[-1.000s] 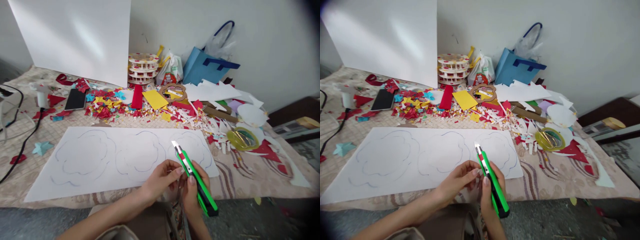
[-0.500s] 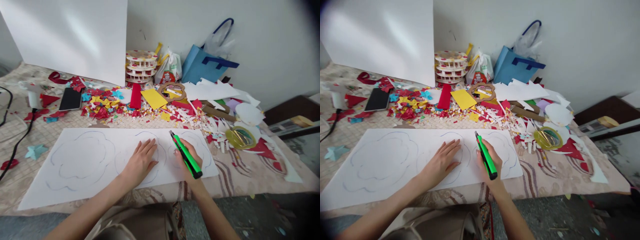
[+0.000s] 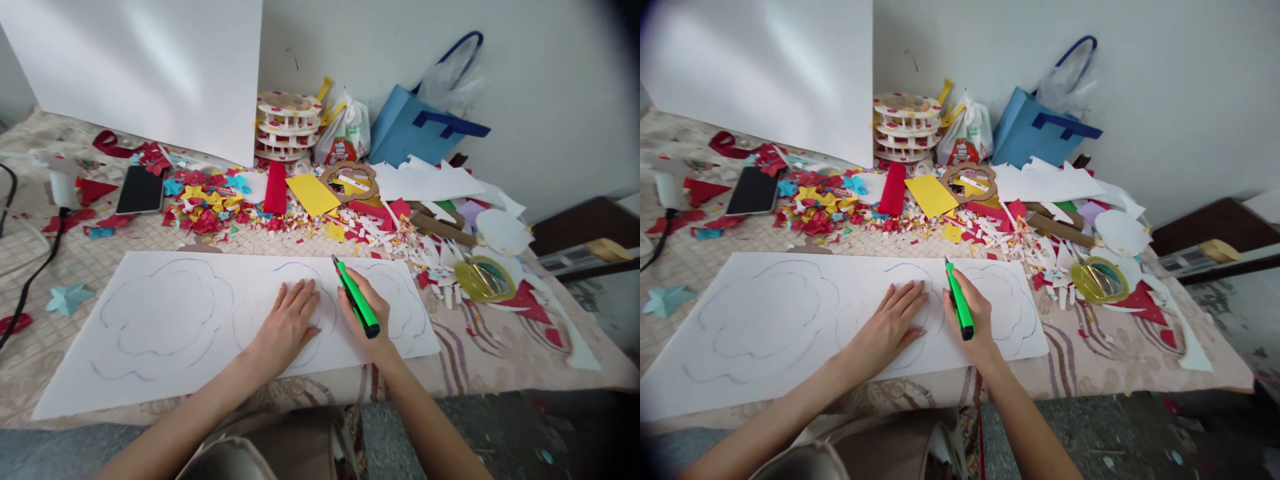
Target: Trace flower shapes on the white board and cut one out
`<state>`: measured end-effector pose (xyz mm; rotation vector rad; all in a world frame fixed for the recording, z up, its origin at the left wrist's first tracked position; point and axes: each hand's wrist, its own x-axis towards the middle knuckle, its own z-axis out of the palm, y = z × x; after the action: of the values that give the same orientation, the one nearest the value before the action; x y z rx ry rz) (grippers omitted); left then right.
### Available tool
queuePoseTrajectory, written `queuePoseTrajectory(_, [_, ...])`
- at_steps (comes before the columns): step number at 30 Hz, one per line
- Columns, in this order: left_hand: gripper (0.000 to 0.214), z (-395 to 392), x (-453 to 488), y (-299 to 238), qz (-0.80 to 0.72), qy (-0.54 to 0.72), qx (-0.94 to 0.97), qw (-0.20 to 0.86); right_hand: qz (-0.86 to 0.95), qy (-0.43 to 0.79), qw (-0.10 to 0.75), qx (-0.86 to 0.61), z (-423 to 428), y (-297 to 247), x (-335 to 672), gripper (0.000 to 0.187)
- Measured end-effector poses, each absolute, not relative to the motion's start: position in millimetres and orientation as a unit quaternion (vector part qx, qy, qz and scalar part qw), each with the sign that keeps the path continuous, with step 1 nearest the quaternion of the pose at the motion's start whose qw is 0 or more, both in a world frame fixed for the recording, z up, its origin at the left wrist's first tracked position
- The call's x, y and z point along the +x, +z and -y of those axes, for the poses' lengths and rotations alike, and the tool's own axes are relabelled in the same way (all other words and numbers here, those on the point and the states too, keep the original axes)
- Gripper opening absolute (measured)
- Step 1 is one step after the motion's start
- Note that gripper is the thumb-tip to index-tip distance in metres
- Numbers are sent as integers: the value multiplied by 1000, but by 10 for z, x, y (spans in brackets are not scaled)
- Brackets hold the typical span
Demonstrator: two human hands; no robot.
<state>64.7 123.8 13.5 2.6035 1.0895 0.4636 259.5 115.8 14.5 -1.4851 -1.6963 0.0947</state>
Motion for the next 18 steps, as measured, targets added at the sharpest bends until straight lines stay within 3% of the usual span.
queuePoseTrajectory(18, [46,-1223,647,99,-375,154,904,133,674,68,426,-599,-1188,148,2580,38])
